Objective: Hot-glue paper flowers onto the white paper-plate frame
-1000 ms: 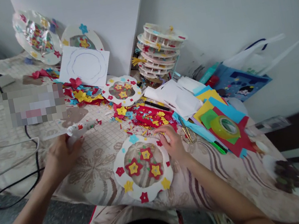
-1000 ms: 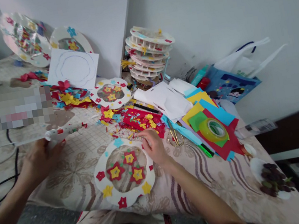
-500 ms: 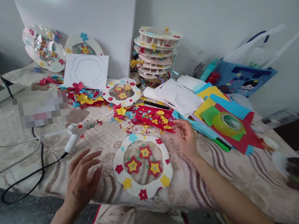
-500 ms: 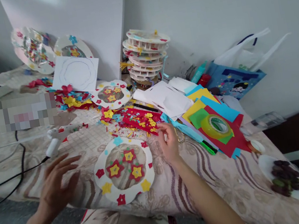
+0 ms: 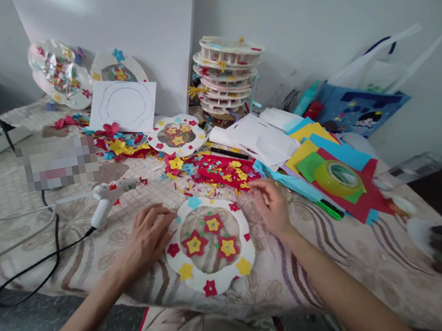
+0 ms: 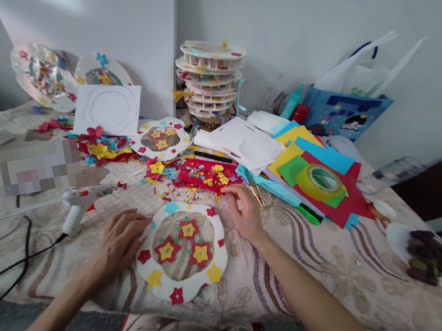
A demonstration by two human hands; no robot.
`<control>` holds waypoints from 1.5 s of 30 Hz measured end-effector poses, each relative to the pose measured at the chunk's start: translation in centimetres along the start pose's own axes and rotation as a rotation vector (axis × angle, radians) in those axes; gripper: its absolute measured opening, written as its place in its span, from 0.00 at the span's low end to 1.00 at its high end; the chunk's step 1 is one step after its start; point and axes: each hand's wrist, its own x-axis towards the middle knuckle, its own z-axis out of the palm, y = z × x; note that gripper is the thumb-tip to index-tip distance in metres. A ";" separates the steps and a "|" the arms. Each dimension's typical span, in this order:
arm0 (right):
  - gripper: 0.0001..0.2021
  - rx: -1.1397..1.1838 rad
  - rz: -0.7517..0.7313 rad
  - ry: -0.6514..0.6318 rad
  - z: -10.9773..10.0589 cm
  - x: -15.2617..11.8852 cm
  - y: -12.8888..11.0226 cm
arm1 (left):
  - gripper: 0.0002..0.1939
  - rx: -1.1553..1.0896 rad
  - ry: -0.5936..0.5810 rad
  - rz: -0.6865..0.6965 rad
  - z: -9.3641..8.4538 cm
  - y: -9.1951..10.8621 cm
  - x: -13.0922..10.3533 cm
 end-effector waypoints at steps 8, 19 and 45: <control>0.11 -0.019 -0.013 -0.015 0.1 0.0 -0.3 | 0.16 0.021 0.031 -0.049 0.3 0.0 0.3; 0.10 -0.063 -0.064 -0.003 0.0 0.1 -0.9 | 0.15 0.064 0.039 0.003 0.3 0.2 0.0; 0.11 0.005 -0.081 -0.015 -1.7 0.2 1.0 | 0.10 -0.117 0.041 0.098 -0.3 0.7 -0.7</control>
